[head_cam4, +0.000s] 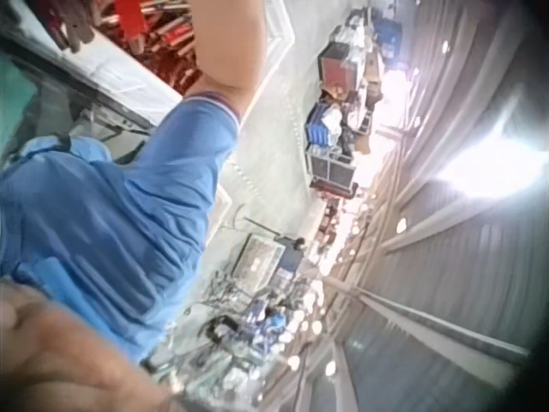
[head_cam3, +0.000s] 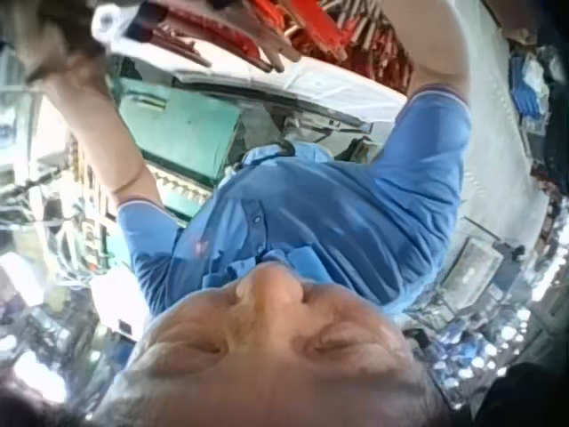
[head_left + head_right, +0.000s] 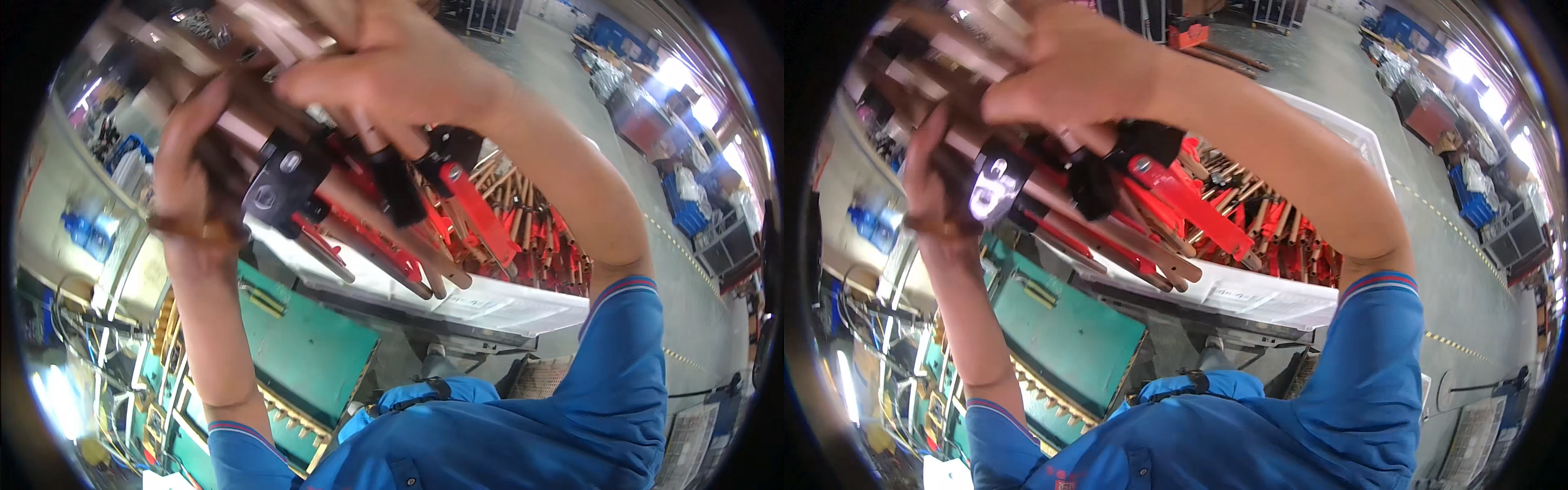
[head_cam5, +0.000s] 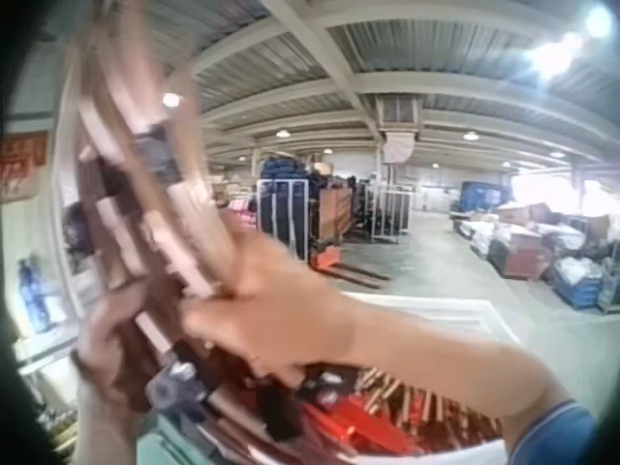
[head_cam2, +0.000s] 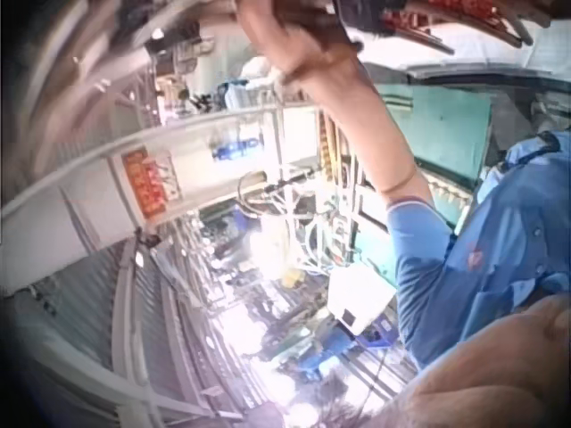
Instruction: The person uses a handheld power tool to attach small black plastic pieces to the ends of bamboo poles arranged on a green workbench. They periodically retrieve more poles from a white crate and place them into the jig for processing.
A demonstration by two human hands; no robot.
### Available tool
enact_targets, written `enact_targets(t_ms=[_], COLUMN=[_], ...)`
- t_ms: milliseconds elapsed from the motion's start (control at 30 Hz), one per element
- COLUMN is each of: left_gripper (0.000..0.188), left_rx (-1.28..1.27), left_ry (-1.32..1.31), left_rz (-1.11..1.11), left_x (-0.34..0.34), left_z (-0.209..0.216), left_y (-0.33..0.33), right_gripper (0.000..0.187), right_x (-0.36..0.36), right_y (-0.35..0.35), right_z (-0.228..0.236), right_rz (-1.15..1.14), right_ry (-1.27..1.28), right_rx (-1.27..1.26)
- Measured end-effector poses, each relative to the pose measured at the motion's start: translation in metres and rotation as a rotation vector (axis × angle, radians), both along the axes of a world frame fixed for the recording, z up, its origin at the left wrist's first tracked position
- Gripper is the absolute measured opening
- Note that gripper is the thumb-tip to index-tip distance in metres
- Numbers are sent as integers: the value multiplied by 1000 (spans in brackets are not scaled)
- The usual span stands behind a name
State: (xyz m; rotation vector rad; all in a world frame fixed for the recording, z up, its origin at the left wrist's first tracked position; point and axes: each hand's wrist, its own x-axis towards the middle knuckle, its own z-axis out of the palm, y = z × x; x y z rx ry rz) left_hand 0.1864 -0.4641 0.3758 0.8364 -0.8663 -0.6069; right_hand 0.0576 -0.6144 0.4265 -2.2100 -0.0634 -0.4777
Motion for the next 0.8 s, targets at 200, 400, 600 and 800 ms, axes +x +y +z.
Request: enact_targets(t_ms=[200,400,600,800], left_gripper=[41,51,66,40], left_rx=[347,899,1065,992], left_ry=[53,-89,-431,-286], left_rz=[-416,-349,-118,-299], left_x=[-42,-81,-43,-42], left_z=[-32,-198,-432,-480], left_y=[-223,-381,-421,-438], right_gripper=[35,81,97,81], right_x=[-78,-130,-156,-178], right_y=[-171,-274,-297,-273], right_z=[-97,-266,-369,-382], right_rz=[-403,-924,-861,-929], right_ry=[-288,127,640,863], right_rx=[291,631,247,25])
